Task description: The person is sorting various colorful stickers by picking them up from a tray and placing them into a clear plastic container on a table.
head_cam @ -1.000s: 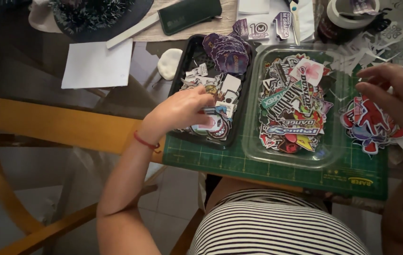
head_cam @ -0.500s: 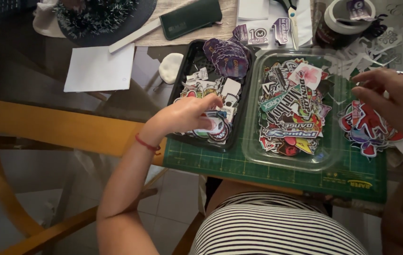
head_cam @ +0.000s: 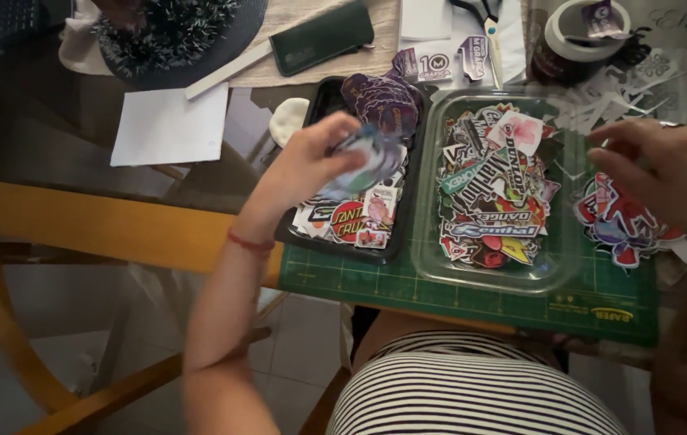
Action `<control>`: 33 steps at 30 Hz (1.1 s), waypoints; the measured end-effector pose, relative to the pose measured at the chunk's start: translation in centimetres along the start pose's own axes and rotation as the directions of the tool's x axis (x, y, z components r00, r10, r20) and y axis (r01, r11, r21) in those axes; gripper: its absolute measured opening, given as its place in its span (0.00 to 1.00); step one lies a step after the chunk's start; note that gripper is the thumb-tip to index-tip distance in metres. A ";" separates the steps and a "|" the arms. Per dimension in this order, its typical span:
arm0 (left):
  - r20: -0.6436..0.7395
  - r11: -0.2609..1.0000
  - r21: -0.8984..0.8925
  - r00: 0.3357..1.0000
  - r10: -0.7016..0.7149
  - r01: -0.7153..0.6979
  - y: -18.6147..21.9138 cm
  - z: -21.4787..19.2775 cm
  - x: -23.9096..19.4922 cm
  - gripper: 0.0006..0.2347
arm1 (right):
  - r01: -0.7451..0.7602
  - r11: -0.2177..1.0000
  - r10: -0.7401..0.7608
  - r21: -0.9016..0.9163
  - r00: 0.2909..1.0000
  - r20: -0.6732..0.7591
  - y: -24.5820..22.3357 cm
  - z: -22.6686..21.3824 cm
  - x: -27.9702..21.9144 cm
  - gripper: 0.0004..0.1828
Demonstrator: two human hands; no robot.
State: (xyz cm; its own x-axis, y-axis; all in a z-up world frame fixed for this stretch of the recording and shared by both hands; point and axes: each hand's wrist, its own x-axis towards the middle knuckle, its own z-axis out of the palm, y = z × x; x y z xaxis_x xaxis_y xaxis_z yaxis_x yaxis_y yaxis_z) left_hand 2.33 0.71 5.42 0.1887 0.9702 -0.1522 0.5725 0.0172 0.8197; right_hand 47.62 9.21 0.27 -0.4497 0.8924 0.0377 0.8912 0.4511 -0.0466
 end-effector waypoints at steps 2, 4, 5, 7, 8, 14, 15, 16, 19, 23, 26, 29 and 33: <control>-0.066 0.979 -0.180 0.994 0.090 -0.100 -0.7 1.8 1.7 0.09 | -0.023 1.000 0.024 0.009 0.999 -0.039 -0.5 0.0 -0.2 0.21; -0.139 0.914 -0.347 0.975 0.172 -0.210 -0.8 3.9 3.9 0.14 | -0.057 0.998 0.058 0.015 0.995 -0.081 -1.4 -0.4 -0.3 0.21; -0.169 0.818 -0.511 0.964 0.205 -0.263 -0.5 5.2 5.1 0.14 | 0.023 0.986 -0.006 0.162 0.994 -0.107 -2.0 -0.8 -0.3 0.19; -0.194 0.687 -0.659 0.951 0.239 -0.307 0.6 7.5 7.1 0.15 | 0.094 0.949 -0.051 0.300 0.988 -0.149 -3.2 -1.3 0.0 0.18; -0.203 0.683 -0.656 0.947 0.251 -0.321 1.3 8.4 7.8 0.15 | 0.163 0.906 -0.095 0.391 0.977 -0.189 -3.8 -1.3 0.2 0.19; -0.142 0.695 -0.663 0.958 0.247 -0.278 2.7 12.3 10.0 0.15 | 0.005 0.683 0.080 0.731 0.994 -0.081 -8.4 -3.3 0.2 0.16; -0.112 0.728 -0.647 0.973 0.201 -0.225 2.7 12.6 9.9 0.18 | -0.054 0.624 0.134 0.779 0.990 -0.039 -8.9 -3.3 0.3 0.16; -0.106 0.728 -0.648 0.973 0.206 -0.224 2.5 12.8 10.0 0.18 | -0.058 0.625 0.141 0.779 0.989 -0.040 -8.5 -2.6 0.6 0.16; -0.062 0.708 -0.672 0.970 0.235 -0.215 1.0 13.9 10.3 0.12 | -0.051 0.644 0.149 0.764 0.987 -0.059 -7.5 -0.3 0.9 0.10; -0.087 0.628 -0.735 0.954 0.288 -0.256 -0.1 14.4 10.3 0.13 | 0.110 0.539 0.117 0.835 0.972 -0.203 -6.7 1.4 1.1 0.07; -0.093 0.655 -0.704 0.950 0.299 -0.275 0.0 14.1 10.1 0.13 | 0.097 0.533 0.129 0.841 0.973 -0.194 -6.1 1.9 1.2 0.07; -0.127 0.692 -0.664 0.955 0.269 -0.284 -1.7 14.4 11.3 0.12 | 0.077 0.546 0.162 0.834 0.967 -0.195 -4.7 2.3 1.3 0.07; -0.162 0.684 -0.696 0.976 0.145 -0.217 1.3 12.4 9.3 0.11 | 0.020 0.562 0.111 0.827 0.989 -0.099 -1.5 2.1 1.2 0.08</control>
State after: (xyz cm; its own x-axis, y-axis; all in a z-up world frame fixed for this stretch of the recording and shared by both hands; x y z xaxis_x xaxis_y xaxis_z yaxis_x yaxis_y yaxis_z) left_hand 14.78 6.79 -1.77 0.1374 0.9887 0.0598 -0.2043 -0.0308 0.9784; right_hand 45.66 9.60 -1.67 -0.3399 0.9313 0.1309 0.4434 0.2814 -0.8510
